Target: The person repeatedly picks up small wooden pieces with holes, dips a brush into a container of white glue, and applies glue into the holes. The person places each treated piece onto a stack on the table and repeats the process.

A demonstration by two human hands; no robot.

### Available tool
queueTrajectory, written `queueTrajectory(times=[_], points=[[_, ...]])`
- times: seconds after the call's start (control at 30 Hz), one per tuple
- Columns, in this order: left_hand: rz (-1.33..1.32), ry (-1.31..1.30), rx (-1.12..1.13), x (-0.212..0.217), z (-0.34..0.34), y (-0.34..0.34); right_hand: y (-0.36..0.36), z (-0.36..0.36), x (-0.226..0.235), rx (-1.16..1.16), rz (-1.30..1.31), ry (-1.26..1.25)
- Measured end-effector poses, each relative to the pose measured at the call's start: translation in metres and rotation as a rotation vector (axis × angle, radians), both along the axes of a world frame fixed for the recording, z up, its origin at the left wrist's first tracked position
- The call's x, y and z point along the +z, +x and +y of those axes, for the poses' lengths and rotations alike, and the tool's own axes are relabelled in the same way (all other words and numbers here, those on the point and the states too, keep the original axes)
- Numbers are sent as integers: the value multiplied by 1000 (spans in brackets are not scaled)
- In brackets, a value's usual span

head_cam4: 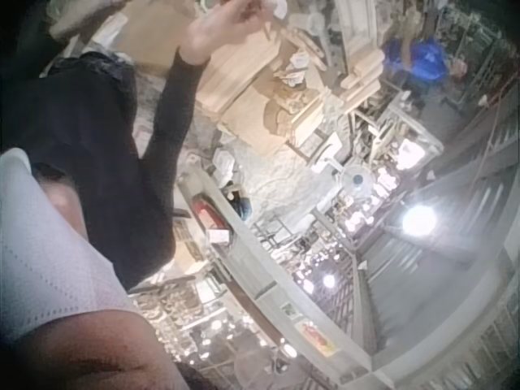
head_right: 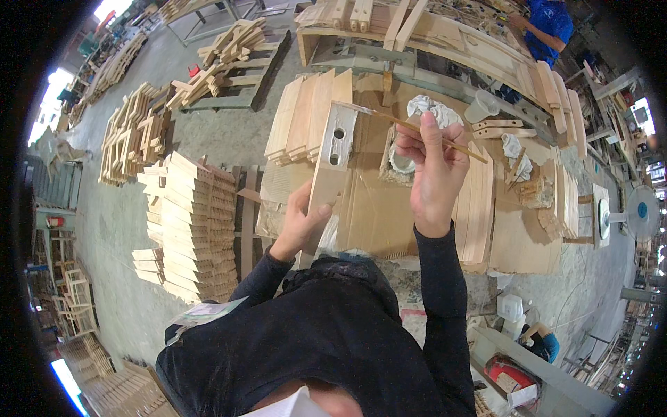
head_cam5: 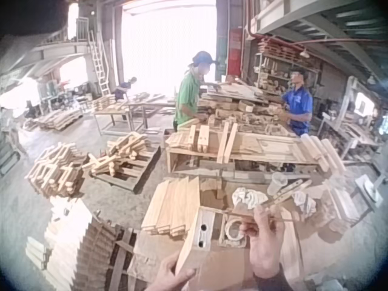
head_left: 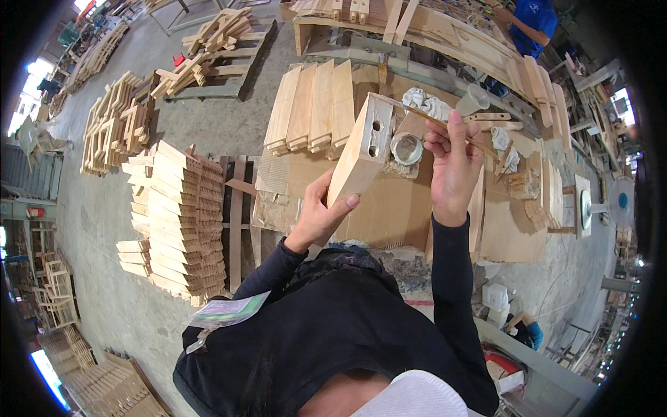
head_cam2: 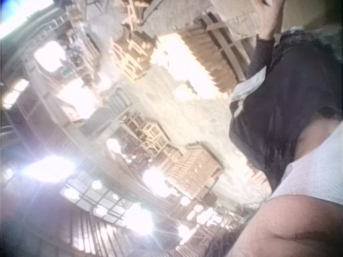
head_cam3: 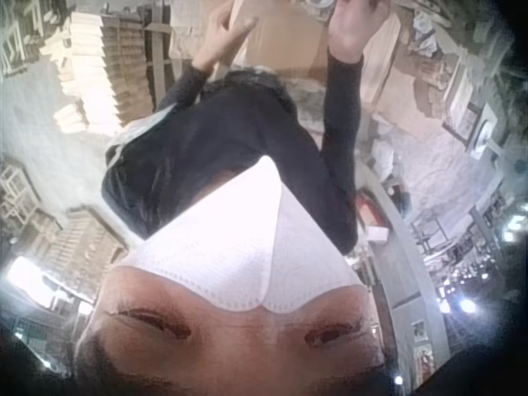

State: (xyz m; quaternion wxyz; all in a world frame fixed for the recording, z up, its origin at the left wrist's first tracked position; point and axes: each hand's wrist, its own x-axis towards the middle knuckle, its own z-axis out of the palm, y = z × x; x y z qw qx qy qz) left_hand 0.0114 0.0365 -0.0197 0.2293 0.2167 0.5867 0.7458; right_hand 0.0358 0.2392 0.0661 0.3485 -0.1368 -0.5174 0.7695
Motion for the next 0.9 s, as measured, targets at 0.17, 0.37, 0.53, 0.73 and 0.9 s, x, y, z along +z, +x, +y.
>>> queueTrajectory(times=[0.17, 0.37, 0.53, 0.73, 0.9], points=[[-44, -15, 10, -5, 0, -4, 1, 1, -4, 65, 30, 1], [-123, 8, -2, -10, 10, -25, -3, 16, -13, -306, 31, 349], [-229, 200, 64, -2, 29, -70, 15, 42, -67, -395, -264, 652], [-549, 439, 242, 27, 84, -128, 39, 4, -88, 152, -246, 970], [-599, 513, 103, 43, 135, -157, 22, 15, -88, -4, -296, 940]])
